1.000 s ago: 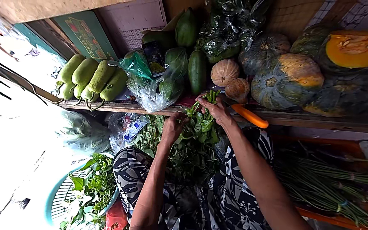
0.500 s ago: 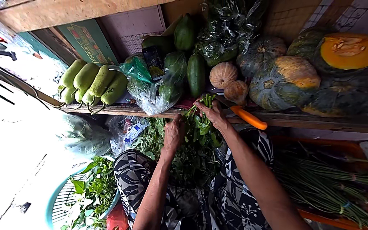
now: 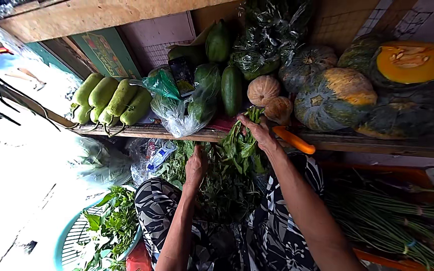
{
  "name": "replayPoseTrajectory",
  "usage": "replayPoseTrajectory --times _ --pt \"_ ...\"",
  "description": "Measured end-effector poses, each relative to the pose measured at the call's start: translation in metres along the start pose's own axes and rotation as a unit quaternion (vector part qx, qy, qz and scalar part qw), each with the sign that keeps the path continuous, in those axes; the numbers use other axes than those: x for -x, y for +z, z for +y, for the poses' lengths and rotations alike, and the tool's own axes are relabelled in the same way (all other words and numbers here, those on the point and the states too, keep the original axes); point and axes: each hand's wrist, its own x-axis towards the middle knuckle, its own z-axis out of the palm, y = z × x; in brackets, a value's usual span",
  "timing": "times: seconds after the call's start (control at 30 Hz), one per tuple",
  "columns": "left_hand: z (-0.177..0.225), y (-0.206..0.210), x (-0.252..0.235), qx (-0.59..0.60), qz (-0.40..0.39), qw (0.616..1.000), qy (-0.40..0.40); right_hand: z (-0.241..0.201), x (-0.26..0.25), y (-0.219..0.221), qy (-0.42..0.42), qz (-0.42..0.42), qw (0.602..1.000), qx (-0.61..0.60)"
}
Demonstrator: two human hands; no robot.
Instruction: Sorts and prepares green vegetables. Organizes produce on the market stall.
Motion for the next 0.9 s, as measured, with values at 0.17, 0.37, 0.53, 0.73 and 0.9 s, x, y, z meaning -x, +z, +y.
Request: replayPoseTrajectory --times 0.17,0.37,0.53,0.73,0.9 --pt "0.0 -0.007 0.01 -0.034 -0.022 0.999 0.029 0.007 0.004 0.007 0.011 -0.106 0.993 0.051" --pt "0.027 0.001 0.003 0.22 0.051 0.947 0.23 0.008 0.016 0.015 0.014 -0.154 0.987 0.049" --pt "0.036 -0.012 0.0 0.298 0.029 0.936 0.183 0.001 0.015 0.011 0.022 -0.169 0.985 0.033" --pt "0.038 -0.036 -0.005 0.484 0.045 0.859 0.162 0.009 0.01 0.018 0.096 -0.272 0.91 0.299" --pt "0.028 -0.054 -0.008 0.485 0.055 0.857 0.168 0.013 -0.002 0.012 0.136 -0.284 0.909 0.273"
